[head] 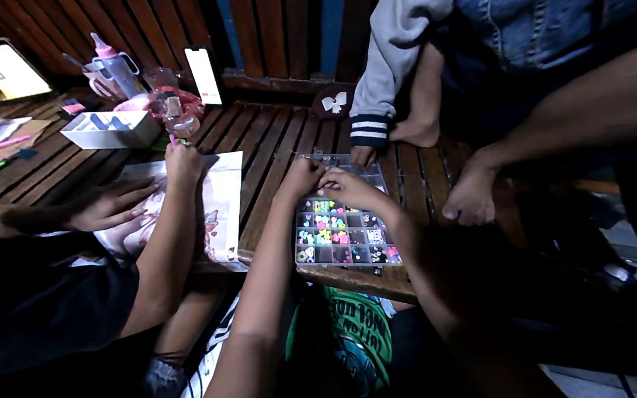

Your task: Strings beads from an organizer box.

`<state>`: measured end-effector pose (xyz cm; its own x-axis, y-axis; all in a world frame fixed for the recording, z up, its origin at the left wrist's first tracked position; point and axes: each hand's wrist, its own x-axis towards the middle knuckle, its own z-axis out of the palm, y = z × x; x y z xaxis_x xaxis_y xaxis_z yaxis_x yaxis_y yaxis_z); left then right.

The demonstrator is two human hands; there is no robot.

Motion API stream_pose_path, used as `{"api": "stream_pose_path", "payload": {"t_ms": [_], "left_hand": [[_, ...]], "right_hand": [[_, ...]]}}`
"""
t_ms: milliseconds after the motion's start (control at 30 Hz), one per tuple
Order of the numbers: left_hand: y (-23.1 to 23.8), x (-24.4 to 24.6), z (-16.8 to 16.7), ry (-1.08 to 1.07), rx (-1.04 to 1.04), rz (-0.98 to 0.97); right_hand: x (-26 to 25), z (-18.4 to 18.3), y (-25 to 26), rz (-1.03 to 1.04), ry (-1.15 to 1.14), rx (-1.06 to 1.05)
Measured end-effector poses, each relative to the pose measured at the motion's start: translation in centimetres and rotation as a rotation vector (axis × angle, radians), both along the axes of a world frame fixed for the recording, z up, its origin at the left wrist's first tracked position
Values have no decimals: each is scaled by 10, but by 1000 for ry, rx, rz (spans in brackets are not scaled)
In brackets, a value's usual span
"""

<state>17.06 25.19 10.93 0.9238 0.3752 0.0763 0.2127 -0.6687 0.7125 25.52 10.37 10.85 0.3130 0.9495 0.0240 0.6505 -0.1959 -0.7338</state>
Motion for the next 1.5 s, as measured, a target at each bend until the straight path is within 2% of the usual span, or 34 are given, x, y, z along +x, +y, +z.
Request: {"api": "stream_pose_path", "payload": {"t_ms": [167, 300, 400, 467, 633, 733, 933, 1167, 1300, 1500], "left_hand": [[-1, 0, 4, 28, 11, 3], [-1, -1, 1, 3, 16, -5], [0, 0, 2, 0, 5, -2], [-1, -1, 3, 15, -15, -3], [1, 1, 1, 10, -31, -11], [1, 1, 1, 22, -27, -12], [1, 0, 1, -5, 5, -31], [0, 0, 0, 7, 1, -25], [0, 1, 3, 20, 7, -19], [0, 1, 3, 22, 20, -25]], "right_hand": [[-3, 11, 1, 3, 15, -65], [0, 7, 0, 25, 27, -29], [6, 19, -9, 25, 182, -3], [13, 25, -18, -57, 262, 143], [35, 29, -29, -472, 283, 680], [43, 25, -29, -635, 270, 755], [50, 16, -28, -723, 201, 603], [39, 14, -28, -493, -254, 161], [43, 7, -25, -359, -289, 30], [40, 9, -24, -337, -383, -26]]}}
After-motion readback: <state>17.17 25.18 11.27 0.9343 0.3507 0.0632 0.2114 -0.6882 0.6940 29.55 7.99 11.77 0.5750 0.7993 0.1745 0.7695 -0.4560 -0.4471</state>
